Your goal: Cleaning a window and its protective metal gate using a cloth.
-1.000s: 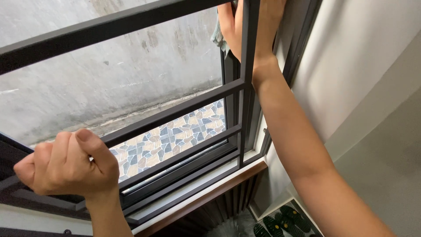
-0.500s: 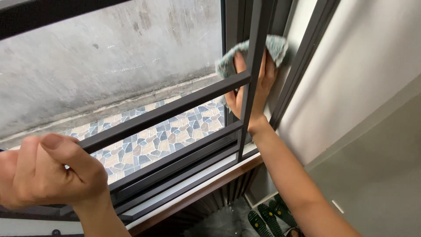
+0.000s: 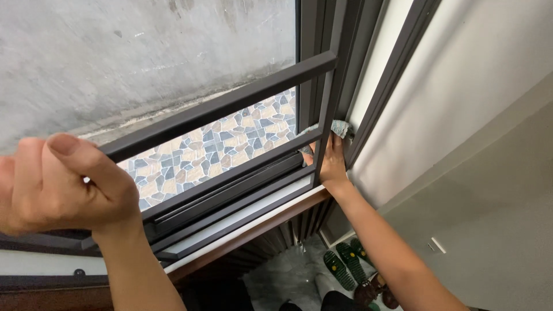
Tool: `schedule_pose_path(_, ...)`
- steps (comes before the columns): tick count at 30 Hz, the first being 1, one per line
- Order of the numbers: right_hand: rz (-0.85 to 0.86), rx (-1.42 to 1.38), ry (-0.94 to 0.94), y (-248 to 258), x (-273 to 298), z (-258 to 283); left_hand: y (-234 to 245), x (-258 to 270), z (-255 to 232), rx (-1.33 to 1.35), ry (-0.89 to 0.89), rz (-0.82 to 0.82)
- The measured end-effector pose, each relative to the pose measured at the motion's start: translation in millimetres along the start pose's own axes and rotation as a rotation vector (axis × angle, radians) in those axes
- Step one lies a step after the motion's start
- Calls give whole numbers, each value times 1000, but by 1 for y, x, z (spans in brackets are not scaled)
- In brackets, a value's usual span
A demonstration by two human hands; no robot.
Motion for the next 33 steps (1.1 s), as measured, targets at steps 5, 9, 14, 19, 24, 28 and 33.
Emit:
schedule_pose_path(5, 121, -74, -44, 8, 16, 12, 2, 0, 1, -52, -24, -160)
schedule_pose_path(9, 197, -198, -60, 22, 27, 16, 4, -1, 3, -18, -8, -140)
schedule_pose_path(14, 330, -287, -42, 42, 41, 24, 6, -1, 0, -39, -17, -142)
schedule_pose_path(19, 316, -361, -69, 75, 56, 24, 10, 1, -1, -36, -12, -70)
schedule_pose_path(24, 232, -380, -174, 118, 67, 23, 3, 5, 0, -9, -35, -61)
schedule_pose_path(28, 433, -256, -153, 85, 79, 25, 1, 4, 0, 103, 86, -23)
schedule_pose_path(33, 525, -248, -214, 48, 76, 16, -3, 9, 2, 244, 93, -36)
Point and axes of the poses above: each hand's wrist, its own x-axis away from the middle knuckle, its own y-axis out of the back of the hand, z = x × y, the point moved 5 cm from there along -x, towards the middle knuckle, and after that the axes turned 14 degrees about z, right-handed, at the moved point
